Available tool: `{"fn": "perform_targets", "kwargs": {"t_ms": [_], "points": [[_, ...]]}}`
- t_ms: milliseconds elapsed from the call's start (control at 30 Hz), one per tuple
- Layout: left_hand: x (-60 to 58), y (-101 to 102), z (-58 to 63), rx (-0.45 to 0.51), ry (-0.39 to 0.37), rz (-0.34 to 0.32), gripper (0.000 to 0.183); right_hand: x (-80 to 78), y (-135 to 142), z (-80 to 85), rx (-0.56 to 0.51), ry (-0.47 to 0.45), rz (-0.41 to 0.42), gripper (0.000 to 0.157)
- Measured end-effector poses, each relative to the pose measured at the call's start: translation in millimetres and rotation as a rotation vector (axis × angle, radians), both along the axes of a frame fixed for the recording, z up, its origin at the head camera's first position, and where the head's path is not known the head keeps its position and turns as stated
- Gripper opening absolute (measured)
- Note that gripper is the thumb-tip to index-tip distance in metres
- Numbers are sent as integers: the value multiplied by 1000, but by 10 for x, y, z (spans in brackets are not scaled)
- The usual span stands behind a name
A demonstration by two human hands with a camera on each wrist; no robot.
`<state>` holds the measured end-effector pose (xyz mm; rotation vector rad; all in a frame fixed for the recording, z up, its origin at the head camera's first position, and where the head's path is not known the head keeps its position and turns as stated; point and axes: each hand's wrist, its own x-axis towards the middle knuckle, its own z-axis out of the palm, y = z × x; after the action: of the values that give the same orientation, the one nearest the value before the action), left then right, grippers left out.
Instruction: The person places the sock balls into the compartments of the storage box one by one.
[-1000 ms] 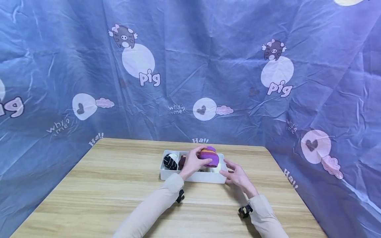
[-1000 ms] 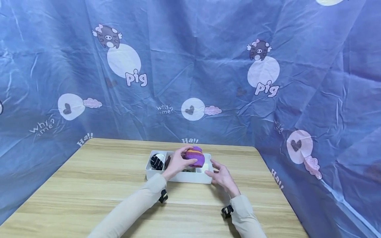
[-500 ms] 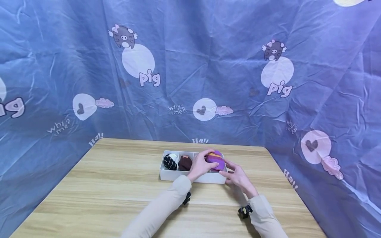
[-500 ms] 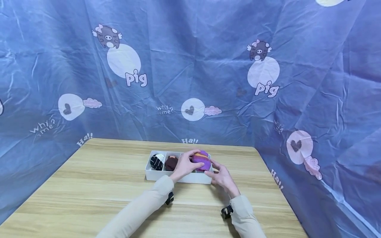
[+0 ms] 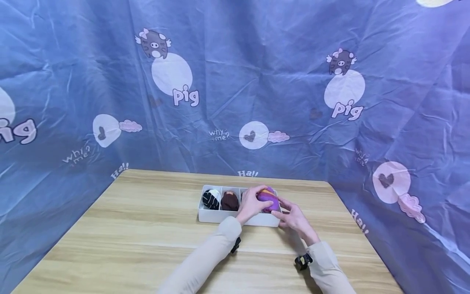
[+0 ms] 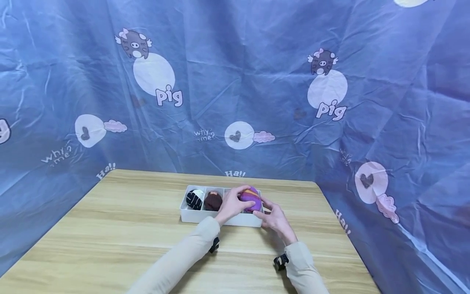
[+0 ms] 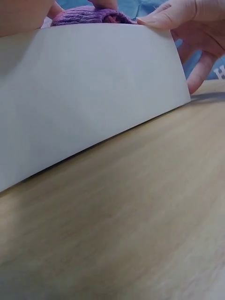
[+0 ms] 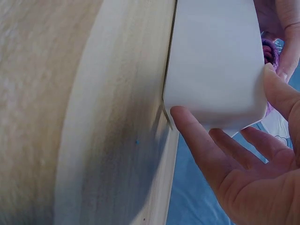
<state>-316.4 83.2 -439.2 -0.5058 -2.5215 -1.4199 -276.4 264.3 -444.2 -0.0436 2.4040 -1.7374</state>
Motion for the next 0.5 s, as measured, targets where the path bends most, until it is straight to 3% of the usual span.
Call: {"fn": "perform_targets", "kwargs": {"t_ms": [267, 500], "points": [[14, -23, -12, -18, -39, 10, 45, 1, -11, 9, 10, 4, -2, 75], [20, -119, 20, 49, -75, -26, 42, -2, -13, 2, 4, 6, 1, 76]]}}
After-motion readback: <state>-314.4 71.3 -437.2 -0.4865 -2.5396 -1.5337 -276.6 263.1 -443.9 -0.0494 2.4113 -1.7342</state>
